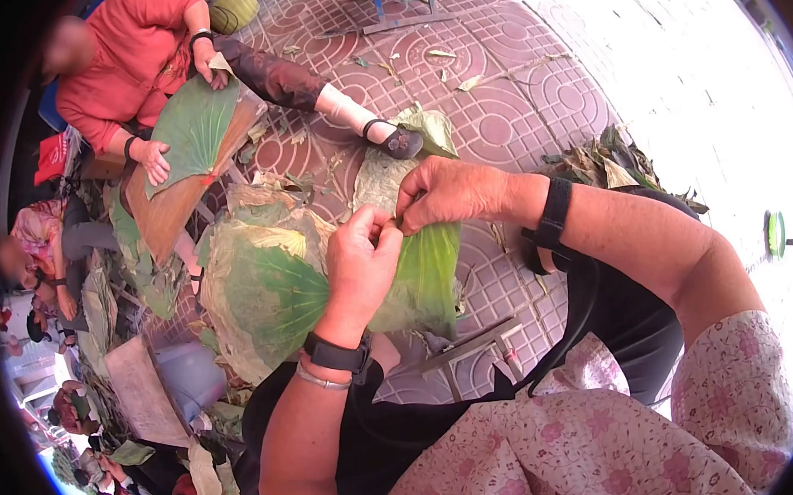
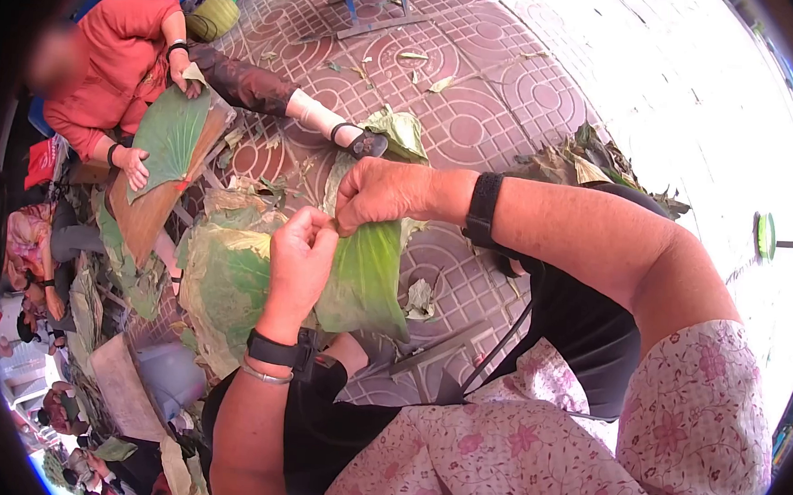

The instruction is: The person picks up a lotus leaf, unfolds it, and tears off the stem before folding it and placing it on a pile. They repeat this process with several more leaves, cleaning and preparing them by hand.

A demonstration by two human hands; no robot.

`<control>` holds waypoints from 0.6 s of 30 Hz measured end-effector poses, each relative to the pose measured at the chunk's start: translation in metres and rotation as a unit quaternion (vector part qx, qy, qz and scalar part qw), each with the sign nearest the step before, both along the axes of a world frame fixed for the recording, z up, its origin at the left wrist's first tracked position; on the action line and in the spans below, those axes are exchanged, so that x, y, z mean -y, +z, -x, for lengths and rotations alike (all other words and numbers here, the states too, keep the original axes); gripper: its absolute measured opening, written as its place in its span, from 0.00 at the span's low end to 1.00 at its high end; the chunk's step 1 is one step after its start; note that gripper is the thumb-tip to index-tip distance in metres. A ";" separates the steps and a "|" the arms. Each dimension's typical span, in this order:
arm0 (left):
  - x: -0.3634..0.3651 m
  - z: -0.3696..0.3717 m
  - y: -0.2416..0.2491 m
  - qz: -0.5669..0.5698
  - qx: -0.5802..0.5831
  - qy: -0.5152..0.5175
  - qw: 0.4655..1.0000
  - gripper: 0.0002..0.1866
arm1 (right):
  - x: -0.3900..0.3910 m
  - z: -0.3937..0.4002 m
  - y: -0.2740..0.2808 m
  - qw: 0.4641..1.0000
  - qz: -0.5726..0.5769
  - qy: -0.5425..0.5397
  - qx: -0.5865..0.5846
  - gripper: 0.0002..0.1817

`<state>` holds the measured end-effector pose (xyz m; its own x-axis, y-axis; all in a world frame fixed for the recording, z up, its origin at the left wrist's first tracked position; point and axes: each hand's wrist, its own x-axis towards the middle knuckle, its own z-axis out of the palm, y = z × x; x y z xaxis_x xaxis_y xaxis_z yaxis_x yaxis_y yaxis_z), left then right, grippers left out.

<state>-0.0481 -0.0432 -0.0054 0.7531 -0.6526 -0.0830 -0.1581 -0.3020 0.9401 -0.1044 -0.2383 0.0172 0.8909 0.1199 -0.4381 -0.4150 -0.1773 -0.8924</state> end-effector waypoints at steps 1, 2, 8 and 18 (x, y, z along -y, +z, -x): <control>0.000 0.000 -0.003 -0.013 0.029 0.010 0.999 0.02 | -0.002 0.001 0.001 1.000 -0.001 0.002 -0.010 0.11; 0.001 0.000 -0.004 -0.027 0.060 0.020 0.998 0.03 | -0.003 0.002 0.003 1.000 -0.001 0.004 -0.019 0.11; -0.004 -0.017 0.000 0.073 -0.084 0.001 0.994 0.04 | 0.005 0.003 0.007 0.999 -0.050 -0.008 -0.013 0.10; -0.017 -0.034 0.015 0.020 -0.149 -0.084 0.985 0.07 | 0.023 -0.002 -0.013 0.996 -0.087 -0.024 -0.024 0.12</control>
<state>-0.0144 -0.0260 0.0093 0.5798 -0.7738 -0.2552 0.0821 -0.2561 0.9631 -0.1026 -0.2610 0.0045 0.8755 0.1548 -0.4577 -0.4631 -0.0009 -0.8863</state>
